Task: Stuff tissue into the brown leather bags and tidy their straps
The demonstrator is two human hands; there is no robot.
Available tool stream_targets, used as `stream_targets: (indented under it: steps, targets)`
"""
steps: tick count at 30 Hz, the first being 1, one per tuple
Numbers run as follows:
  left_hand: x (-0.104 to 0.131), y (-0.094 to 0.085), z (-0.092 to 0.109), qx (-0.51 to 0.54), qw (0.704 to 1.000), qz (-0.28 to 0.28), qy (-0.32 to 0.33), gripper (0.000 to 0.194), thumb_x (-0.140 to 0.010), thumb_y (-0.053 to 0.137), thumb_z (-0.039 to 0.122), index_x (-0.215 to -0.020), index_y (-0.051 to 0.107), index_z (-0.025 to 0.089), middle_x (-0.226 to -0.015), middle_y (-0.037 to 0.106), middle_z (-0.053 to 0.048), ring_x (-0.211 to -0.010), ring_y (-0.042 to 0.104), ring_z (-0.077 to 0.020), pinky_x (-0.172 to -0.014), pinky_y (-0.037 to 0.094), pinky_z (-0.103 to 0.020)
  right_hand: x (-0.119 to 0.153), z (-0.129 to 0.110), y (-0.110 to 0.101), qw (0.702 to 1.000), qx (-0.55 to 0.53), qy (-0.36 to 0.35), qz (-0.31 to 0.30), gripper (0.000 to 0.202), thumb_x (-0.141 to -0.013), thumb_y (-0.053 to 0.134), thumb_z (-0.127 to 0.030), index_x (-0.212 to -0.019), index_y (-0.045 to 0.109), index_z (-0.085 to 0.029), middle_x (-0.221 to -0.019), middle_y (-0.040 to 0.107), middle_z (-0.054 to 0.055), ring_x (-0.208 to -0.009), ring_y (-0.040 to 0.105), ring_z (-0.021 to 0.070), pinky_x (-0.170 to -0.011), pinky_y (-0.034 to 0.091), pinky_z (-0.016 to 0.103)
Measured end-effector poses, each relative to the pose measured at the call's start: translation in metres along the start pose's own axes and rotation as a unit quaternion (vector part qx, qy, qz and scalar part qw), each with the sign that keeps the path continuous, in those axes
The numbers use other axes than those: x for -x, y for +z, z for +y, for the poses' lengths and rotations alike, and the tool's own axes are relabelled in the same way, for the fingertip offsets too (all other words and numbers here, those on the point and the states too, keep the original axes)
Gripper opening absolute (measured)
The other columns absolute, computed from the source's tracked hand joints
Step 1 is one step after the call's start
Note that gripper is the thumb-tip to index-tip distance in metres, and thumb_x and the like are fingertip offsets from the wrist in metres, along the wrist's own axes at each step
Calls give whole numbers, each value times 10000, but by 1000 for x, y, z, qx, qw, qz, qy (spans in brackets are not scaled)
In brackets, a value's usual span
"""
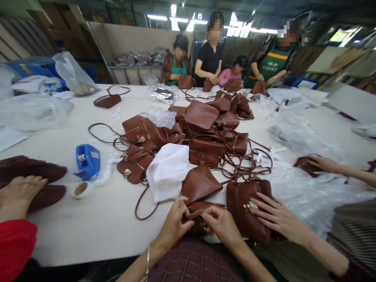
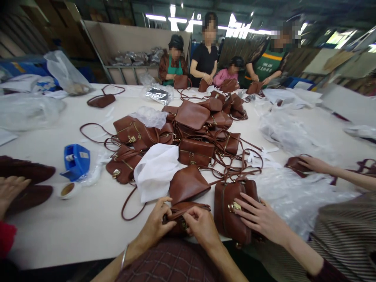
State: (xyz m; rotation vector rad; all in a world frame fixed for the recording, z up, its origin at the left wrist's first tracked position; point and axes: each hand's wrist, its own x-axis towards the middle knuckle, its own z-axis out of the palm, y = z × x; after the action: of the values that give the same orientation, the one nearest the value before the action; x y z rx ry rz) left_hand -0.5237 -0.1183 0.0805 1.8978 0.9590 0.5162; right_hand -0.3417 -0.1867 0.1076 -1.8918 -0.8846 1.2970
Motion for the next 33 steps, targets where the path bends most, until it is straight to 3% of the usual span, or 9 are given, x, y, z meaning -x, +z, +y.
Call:
stream_targets:
  steps: [6, 13, 15, 18, 20, 23, 28, 31, 33]
  targets:
    - [-5, 13, -4, 46, 998, 2, 32, 225, -668, 612, 45, -702, 456, 203, -1097, 578, -93, -1055, 554, -242, -886, 465, -366, 2, 1, -5, 999, 45, 15, 14, 228, -752, 570, -383, -647, 588, -182, -474, 576, -28, -415, 537, 126, -430, 401, 217]
    - [-12, 24, -22, 56, 994, 8, 97, 215, -703, 623, 33, -726, 480, 192, -1004, 576, -71, -991, 546, -215, -864, 451, -345, 8, -3, 23, 991, 75, -21, 107, 280, -796, 541, -410, -628, 585, -191, -556, 588, -10, -479, 519, 123, -458, 394, 221]
    - [-12, 15, -24, 63, 991, -32, 111, 198, -721, 696, 111, -800, 531, 186, -1078, 573, -87, -1047, 535, -231, -907, 449, -368, 9, -4, 25, 993, 57, 6, 107, 288, -797, 537, -432, -639, 577, -194, -508, 559, -24, -432, 494, 115, -425, 373, 218]
    - [-11, -6, -26, 75, 974, -153, 150, 466, -692, 795, 251, -1093, 561, 205, -1314, 492, -127, -1216, 466, -274, -1018, 412, -422, 10, -4, 20, 994, -4, 67, 89, 319, -760, 554, -489, -641, 563, -194, -419, 512, -48, -352, 450, 106, -390, 346, 215]
    - [-12, -16, -27, 73, 963, -197, 166, 548, -719, 779, 247, -1204, 526, 234, -1378, 447, -125, -1273, 428, -271, -1063, 379, -431, 10, -2, 17, 993, -33, 83, 80, 341, -731, 575, -513, -637, 564, -186, -415, 527, -43, -351, 460, 106, -400, 367, 217]
    - [-16, -20, -29, 67, 966, -181, 174, 402, -745, 747, 180, -1104, 572, 223, -1281, 499, -93, -1201, 476, -236, -1030, 403, -377, 12, 1, 15, 992, -40, 71, 92, 354, -731, 586, -524, -664, 575, -176, -474, 574, -26, -407, 511, 114, -444, 413, 225]
    - [-32, -9, -33, 71, 964, -157, 203, 200, -750, 730, 145, -867, 571, 183, -1079, 545, -50, -1006, 533, -187, -877, 461, -298, 16, -9, 22, 995, 5, 43, 93, 347, -780, 532, -518, -689, 560, -184, -535, 584, -20, -451, 549, 133, -470, 425, 237]
    - [-38, -3, -34, 63, 959, -150, 231, 199, -750, 726, 125, -793, 539, 180, -1033, 562, -45, -975, 531, -189, -852, 462, -301, 19, -21, 30, 983, 139, -3, 121, 261, -812, 483, -406, -699, 582, -193, -564, 608, 2, -522, 589, 151, -532, 434, 242]
    - [-39, -2, -34, 52, 953, -156, 253, 226, -740, 738, 121, -788, 526, 182, -1050, 574, -51, -989, 528, -201, -868, 460, -316, 20, -26, 34, 957, 245, -53, 147, 219, -813, 473, -333, -702, 606, -200, -644, 654, 33, -636, 628, 168, -625, 448, 255]
